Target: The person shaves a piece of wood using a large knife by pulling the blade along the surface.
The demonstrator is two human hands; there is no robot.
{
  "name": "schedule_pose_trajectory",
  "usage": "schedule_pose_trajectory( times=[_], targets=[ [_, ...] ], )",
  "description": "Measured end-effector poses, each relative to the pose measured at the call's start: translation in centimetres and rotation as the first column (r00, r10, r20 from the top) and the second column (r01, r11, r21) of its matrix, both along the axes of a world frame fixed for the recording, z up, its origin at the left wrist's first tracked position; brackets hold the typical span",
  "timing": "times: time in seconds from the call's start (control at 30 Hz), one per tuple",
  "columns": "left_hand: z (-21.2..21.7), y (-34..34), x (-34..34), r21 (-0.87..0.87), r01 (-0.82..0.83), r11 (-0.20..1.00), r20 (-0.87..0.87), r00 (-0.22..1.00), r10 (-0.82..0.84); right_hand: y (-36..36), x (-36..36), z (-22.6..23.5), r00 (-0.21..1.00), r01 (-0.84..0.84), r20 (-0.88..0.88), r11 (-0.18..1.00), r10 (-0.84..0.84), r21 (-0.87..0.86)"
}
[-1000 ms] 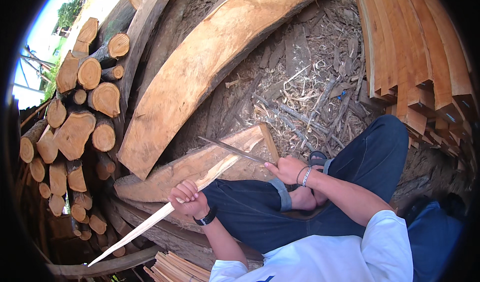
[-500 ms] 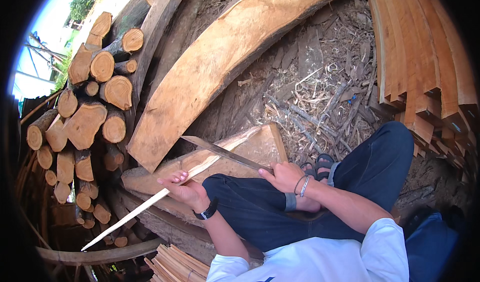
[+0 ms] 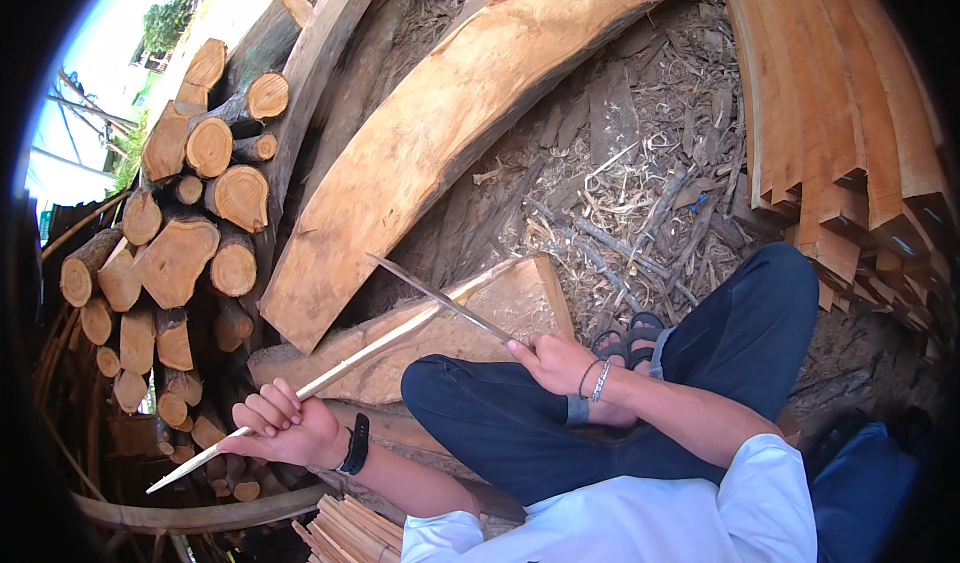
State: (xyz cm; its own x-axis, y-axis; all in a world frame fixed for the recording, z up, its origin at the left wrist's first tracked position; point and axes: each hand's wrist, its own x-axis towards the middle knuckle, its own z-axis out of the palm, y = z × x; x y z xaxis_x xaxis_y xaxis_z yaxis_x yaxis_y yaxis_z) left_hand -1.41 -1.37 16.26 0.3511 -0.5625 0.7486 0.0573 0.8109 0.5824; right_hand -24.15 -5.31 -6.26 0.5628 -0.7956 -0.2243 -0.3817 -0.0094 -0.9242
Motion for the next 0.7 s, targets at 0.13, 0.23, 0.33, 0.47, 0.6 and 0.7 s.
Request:
schedule_pose_trajectory(
  times=[0.13,0.23,0.33,0.47,0.6,0.7],
  targets=[
    [0.6,-0.7,-0.7,0.012,0.053,0.999,-0.002,0.999,-0.053,-0.1,-0.2,1.2,1.0,-0.018,-0.002,1.0,0.018,-0.022],
    [0.8,-1.5,-1.1,0.03,0.068,0.997,-0.006,0.998,-0.068,-1.7,-0.8,-0.9,0.998,-0.006,-0.063,1.0,0.008,0.031],
    [1.0,-1.8,-0.9,0.041,0.055,0.998,-0.016,0.998,-0.054,-2.0,-1.2,-2.1,0.995,-0.018,-0.095,0.996,0.027,0.091],
    [1.1,-1.8,-0.7,0.046,0.012,0.999,-0.018,1.0,-0.011,-1.0,-0.5,-0.8,0.998,-0.013,-0.055,0.999,0.015,0.033],
    [1.0,-2.0,-0.8,0.036,0.039,0.999,-0.012,0.999,-0.039,-1.5,-0.4,-3.1,0.996,0.054,-0.078,0.997,-0.049,0.059],
    [0.8,-1.7,-0.9,0.021,0.067,0.998,0.025,0.997,-0.067,-1.9,-0.7,-2.8,0.997,0.065,-0.055,0.989,-0.058,0.131]
  ],
)
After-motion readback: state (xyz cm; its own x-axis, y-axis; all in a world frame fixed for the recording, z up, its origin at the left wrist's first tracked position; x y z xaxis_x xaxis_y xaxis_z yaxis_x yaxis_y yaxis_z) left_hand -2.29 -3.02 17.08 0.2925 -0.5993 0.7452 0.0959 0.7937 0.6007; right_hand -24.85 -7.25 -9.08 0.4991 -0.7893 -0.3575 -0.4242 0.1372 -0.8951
